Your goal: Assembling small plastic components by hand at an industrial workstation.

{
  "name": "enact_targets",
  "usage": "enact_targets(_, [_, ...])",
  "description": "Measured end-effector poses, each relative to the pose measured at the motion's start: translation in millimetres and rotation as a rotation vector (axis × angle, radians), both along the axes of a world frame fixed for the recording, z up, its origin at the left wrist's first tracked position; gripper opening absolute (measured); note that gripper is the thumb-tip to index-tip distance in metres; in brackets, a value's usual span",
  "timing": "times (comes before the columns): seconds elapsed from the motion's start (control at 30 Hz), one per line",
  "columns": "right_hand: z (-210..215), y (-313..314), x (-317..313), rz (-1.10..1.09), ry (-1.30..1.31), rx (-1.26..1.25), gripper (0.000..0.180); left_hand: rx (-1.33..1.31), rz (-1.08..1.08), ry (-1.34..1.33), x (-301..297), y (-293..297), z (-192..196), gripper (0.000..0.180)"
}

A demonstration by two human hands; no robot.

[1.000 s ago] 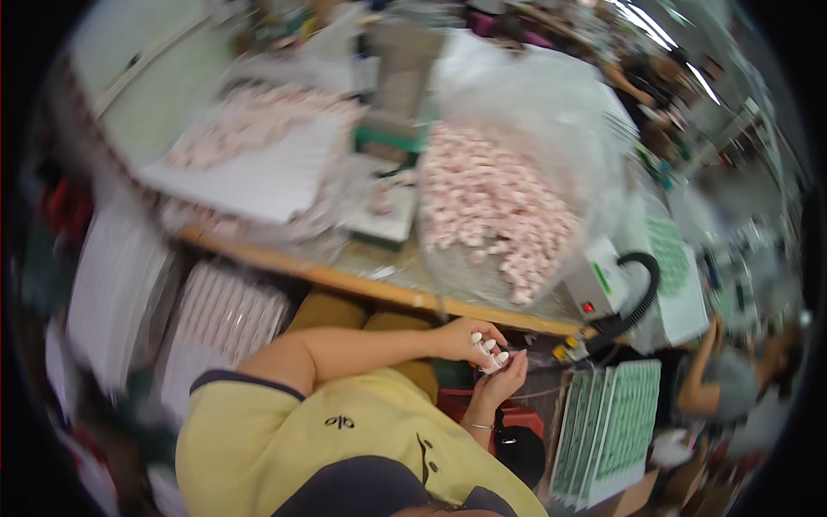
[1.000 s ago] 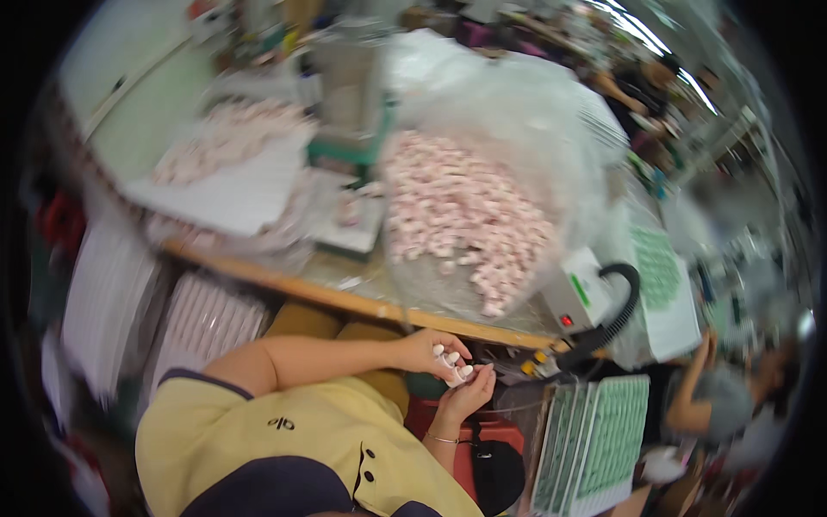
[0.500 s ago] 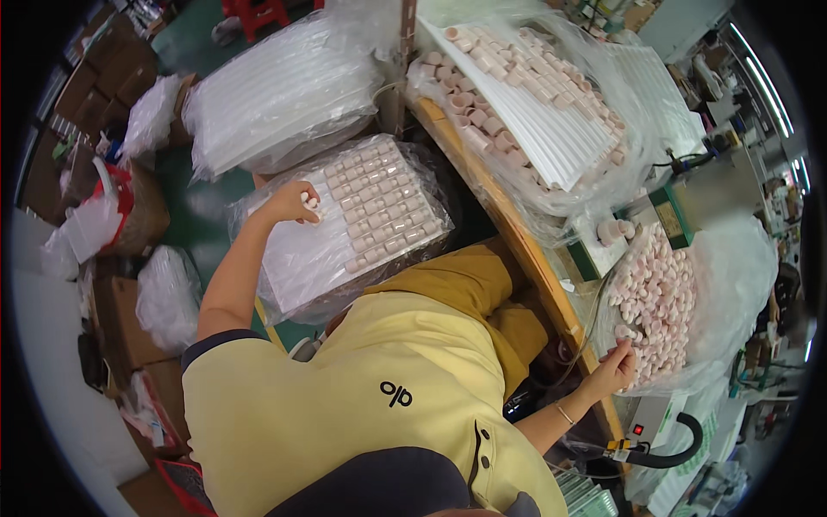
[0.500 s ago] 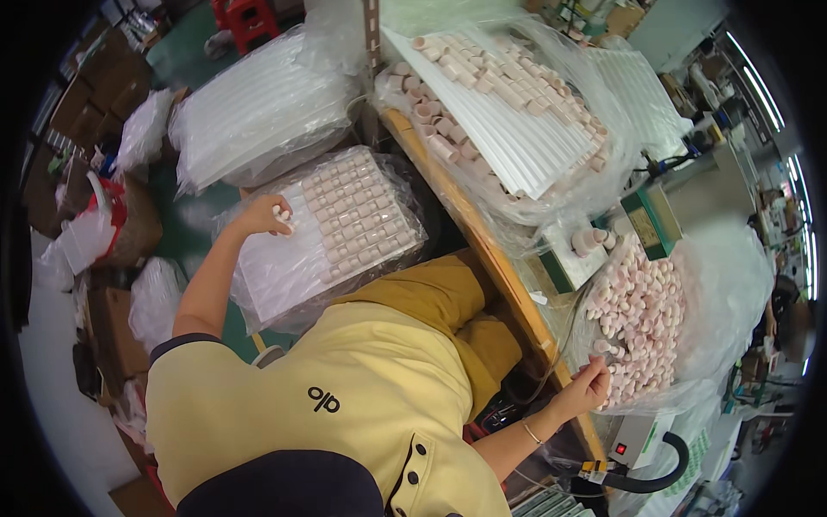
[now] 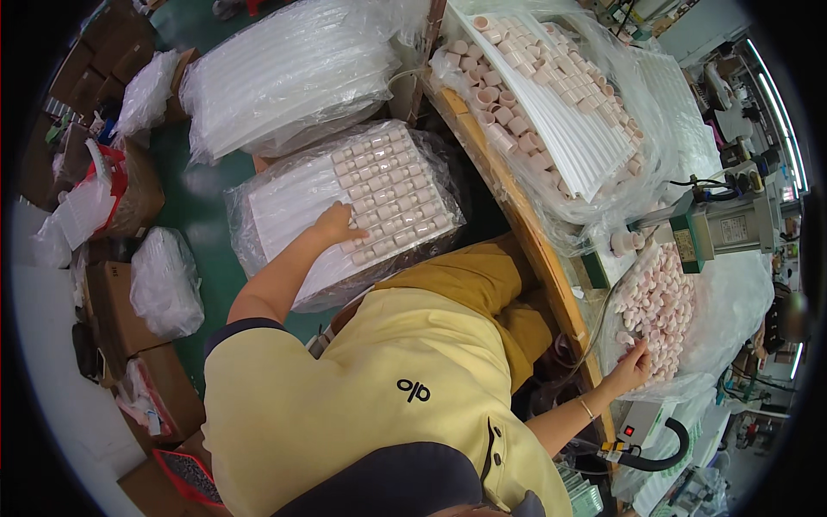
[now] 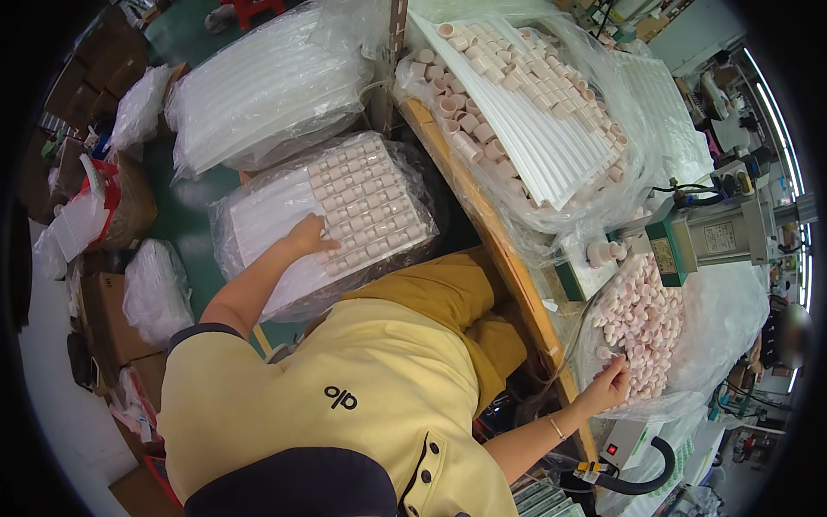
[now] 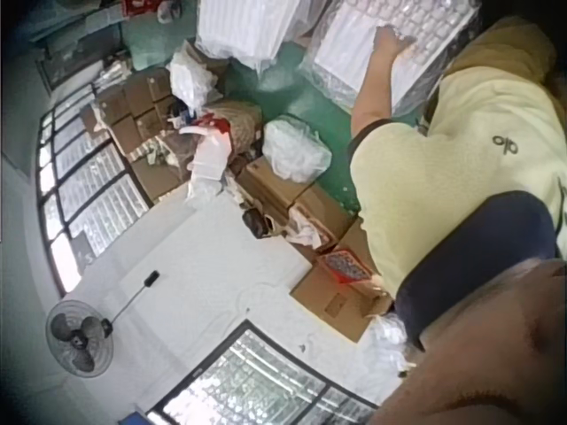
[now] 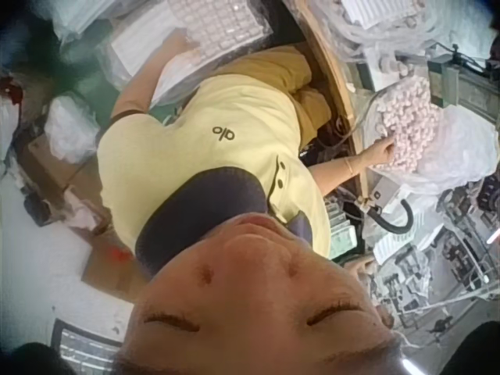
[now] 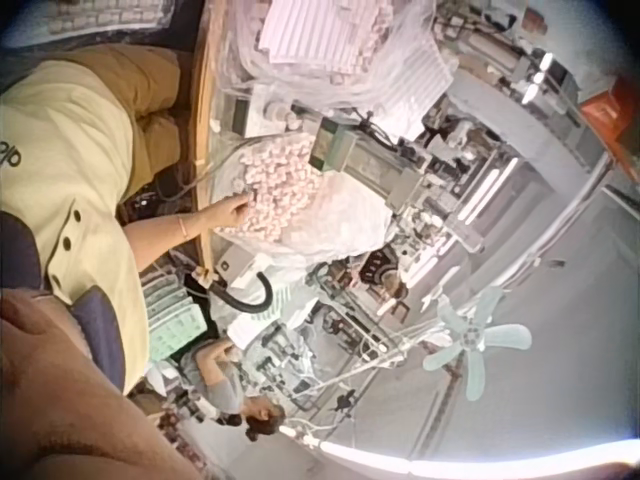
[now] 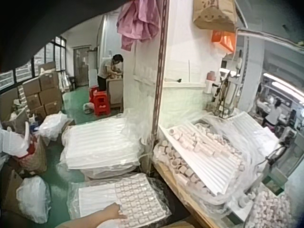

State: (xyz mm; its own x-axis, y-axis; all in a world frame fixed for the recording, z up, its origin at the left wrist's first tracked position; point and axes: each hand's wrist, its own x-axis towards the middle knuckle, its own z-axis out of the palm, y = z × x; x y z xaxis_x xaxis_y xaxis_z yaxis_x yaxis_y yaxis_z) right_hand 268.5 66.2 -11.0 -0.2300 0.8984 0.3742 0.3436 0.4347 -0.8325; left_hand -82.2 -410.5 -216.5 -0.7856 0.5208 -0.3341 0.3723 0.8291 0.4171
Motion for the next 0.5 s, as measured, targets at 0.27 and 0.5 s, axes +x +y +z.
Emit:
enact_targets(0.27, [-75,88,38,-0.234,-0.826,0.446,0.030,0.427,0.453,0.533,14,-5,-21,0.029])
enact_targets(0.5, [-64,60,17,-0.156,-0.695,0.255,0.035,0.845,0.661,0.465,56,29,-49,0.044])
